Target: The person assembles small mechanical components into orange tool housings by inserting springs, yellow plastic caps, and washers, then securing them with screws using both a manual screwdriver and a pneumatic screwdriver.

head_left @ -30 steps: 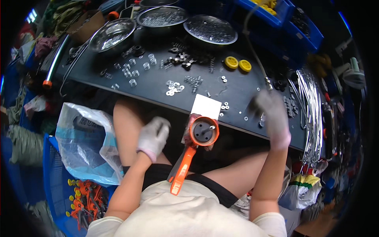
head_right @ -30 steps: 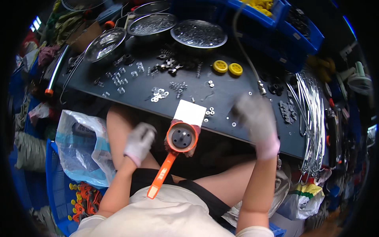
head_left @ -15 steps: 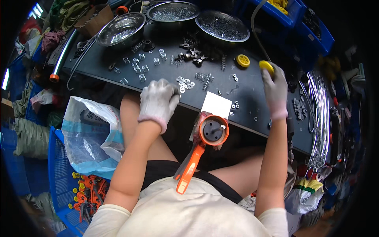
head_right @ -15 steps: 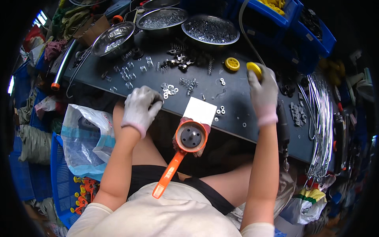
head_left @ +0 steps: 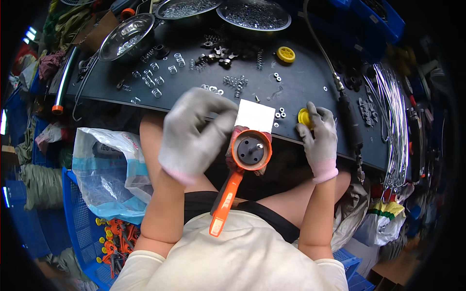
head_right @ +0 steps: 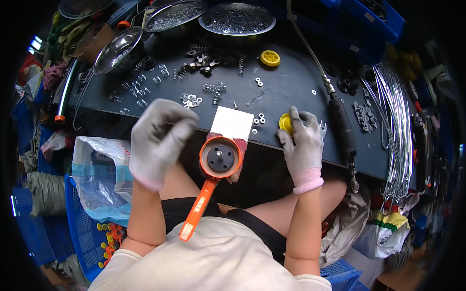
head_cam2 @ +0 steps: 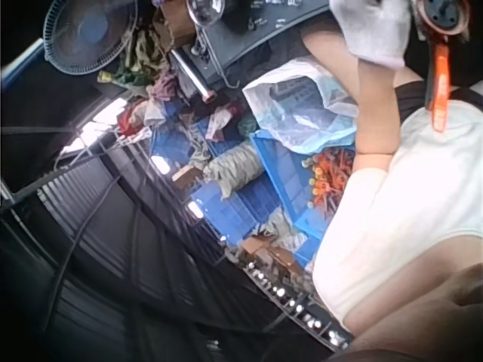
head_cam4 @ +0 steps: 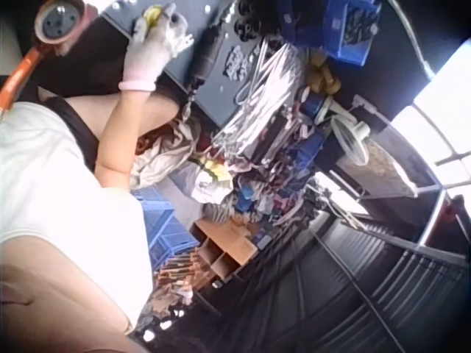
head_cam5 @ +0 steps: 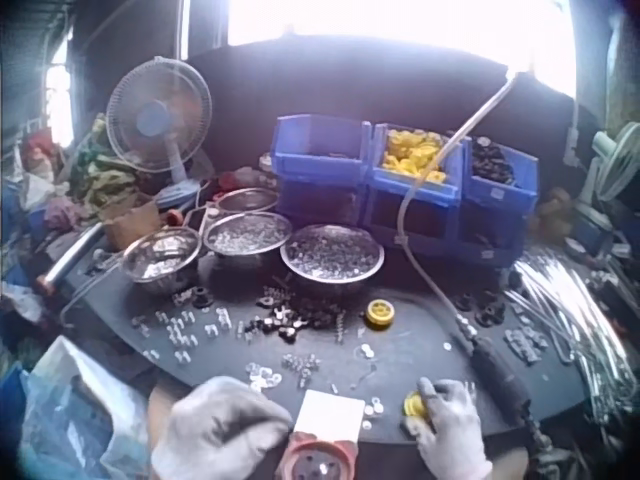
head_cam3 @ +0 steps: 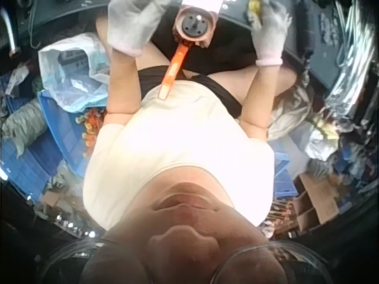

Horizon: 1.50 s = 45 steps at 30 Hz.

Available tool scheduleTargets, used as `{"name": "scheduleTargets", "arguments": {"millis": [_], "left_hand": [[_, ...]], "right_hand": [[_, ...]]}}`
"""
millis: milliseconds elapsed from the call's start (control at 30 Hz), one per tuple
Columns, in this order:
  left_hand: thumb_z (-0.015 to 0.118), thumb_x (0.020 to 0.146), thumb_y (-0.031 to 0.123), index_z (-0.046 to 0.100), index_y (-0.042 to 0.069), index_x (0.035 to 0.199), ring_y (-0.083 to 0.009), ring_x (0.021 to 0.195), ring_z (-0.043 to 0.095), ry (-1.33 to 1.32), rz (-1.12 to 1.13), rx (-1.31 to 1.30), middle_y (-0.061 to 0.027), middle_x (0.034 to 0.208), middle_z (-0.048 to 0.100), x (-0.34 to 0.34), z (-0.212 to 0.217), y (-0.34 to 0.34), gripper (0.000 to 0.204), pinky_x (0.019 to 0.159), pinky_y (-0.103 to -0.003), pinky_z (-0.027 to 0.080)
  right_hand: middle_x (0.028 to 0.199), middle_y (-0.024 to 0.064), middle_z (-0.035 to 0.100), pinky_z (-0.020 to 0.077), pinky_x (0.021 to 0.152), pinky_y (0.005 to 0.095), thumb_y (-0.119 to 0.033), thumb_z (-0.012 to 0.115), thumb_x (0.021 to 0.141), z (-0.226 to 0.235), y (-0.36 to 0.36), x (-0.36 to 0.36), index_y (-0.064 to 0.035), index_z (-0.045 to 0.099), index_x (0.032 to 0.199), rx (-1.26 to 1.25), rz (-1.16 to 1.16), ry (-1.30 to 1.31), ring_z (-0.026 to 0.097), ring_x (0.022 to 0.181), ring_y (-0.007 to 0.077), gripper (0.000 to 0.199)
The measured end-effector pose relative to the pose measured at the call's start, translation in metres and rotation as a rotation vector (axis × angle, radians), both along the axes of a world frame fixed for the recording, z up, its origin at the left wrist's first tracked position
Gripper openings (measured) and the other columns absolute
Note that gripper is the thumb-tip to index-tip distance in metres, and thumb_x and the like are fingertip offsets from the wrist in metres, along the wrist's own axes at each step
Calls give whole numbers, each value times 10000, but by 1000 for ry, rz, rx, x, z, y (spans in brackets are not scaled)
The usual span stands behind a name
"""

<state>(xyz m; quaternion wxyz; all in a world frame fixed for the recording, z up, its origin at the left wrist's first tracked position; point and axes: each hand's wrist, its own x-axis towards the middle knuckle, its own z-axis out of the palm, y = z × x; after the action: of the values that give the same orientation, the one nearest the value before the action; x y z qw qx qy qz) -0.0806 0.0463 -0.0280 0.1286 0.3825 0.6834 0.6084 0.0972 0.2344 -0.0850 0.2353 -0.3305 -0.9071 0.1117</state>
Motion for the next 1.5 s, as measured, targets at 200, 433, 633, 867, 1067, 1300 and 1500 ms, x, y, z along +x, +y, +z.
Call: {"name": "scheduleTargets", "arguments": {"millis": [200,433,633,867,1067,1300,1500], "left_hand": [[721,729,-31,711,-6,854,-154,723,663,243,-206,-43,-89,808,688,26,12,-6,128,655,-254,523],[723,692,7,717,15,876,-214,737,672,379,-260,30,-100,828,689,15,6,-5,185,674,-296,529],[720,671,30,708,9,908,-261,795,668,582,-318,186,-104,855,684,15,-8,-5,238,706,-323,524],[736,679,14,702,1,911,-268,776,669,605,-202,183,-114,843,680,14,-16,-5,235,700,-347,517],[747,663,62,697,7,904,-274,760,674,731,-231,191,-105,828,678,12,-12,-5,251,684,-344,508],[780,619,231,666,57,954,-249,726,674,697,-230,139,-63,830,683,8,-5,-11,394,646,-316,510],[730,724,67,567,30,1239,-292,1034,610,158,-294,116,-157,1185,597,35,-12,0,542,907,-364,486]], "right_hand": [[1028,66,591,464,847,263,-70,671,816,34,-12,12,33,590,1169,-721,76,510,564,945,125,376],[1130,81,606,460,943,292,21,631,801,40,-36,1,5,529,1215,-1119,355,921,576,1071,158,427],[1160,96,593,455,963,304,52,701,736,52,-60,-23,5,520,1196,-890,460,914,591,1047,155,497],[1146,97,598,449,962,301,26,720,764,48,-55,-20,15,532,1191,-940,362,955,581,1060,162,467],[1131,82,599,453,948,290,33,711,758,45,-60,-19,11,535,1193,-975,273,910,587,1034,148,469],[1097,86,604,472,923,297,26,737,704,41,-64,-20,0,537,1179,-895,512,958,597,1019,151,515],[1056,122,611,491,833,320,-35,755,637,64,-52,-19,-35,650,1025,-284,721,397,617,976,224,401]]}}
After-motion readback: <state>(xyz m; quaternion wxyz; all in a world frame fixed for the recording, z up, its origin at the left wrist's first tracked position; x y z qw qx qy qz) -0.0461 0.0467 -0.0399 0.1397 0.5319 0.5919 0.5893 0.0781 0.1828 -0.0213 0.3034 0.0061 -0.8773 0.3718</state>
